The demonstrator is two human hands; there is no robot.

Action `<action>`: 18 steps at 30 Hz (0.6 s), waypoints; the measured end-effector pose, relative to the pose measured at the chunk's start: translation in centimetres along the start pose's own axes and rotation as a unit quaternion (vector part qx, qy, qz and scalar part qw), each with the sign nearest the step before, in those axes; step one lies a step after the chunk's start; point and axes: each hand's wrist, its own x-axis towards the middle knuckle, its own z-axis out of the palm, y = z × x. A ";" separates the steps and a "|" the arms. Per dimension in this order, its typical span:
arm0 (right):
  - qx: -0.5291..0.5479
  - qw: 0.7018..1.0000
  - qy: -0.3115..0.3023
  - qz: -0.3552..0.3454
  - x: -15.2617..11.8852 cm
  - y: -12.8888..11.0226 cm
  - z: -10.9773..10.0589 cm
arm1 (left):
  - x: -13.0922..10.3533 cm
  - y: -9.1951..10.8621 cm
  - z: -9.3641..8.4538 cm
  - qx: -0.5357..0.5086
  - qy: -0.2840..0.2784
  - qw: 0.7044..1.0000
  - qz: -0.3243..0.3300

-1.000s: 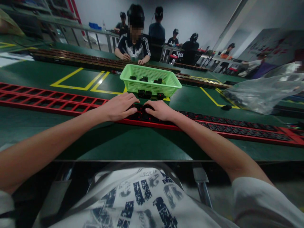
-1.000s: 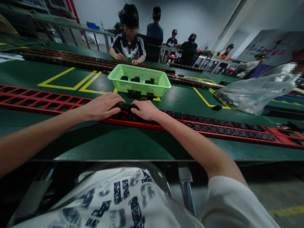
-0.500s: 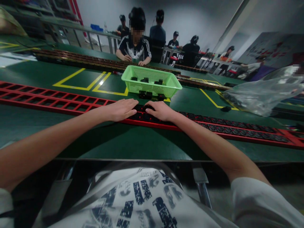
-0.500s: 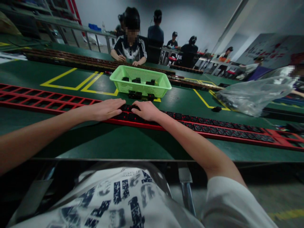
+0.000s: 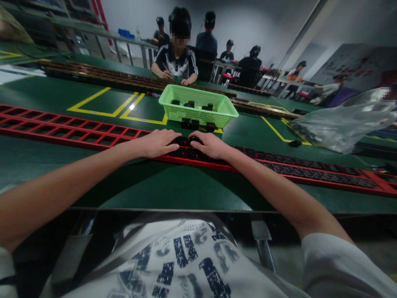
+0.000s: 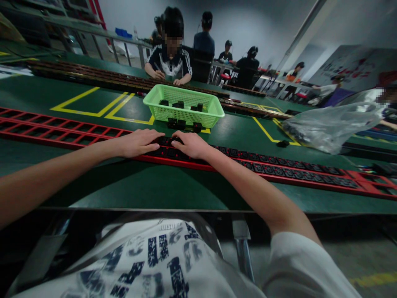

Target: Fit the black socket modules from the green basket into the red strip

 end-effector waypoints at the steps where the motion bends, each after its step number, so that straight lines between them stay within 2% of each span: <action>1: 0.009 1.000 0.002 -0.003 0.0 0.0 0.0 | 0.0 0.0 -0.1 -0.001 0.000 1.000 -0.002; 18: 0.016 1.000 -0.005 -0.017 0.0 0.3 0.3 | -0.1 0.6 -0.6 -0.020 -0.020 0.999 -0.015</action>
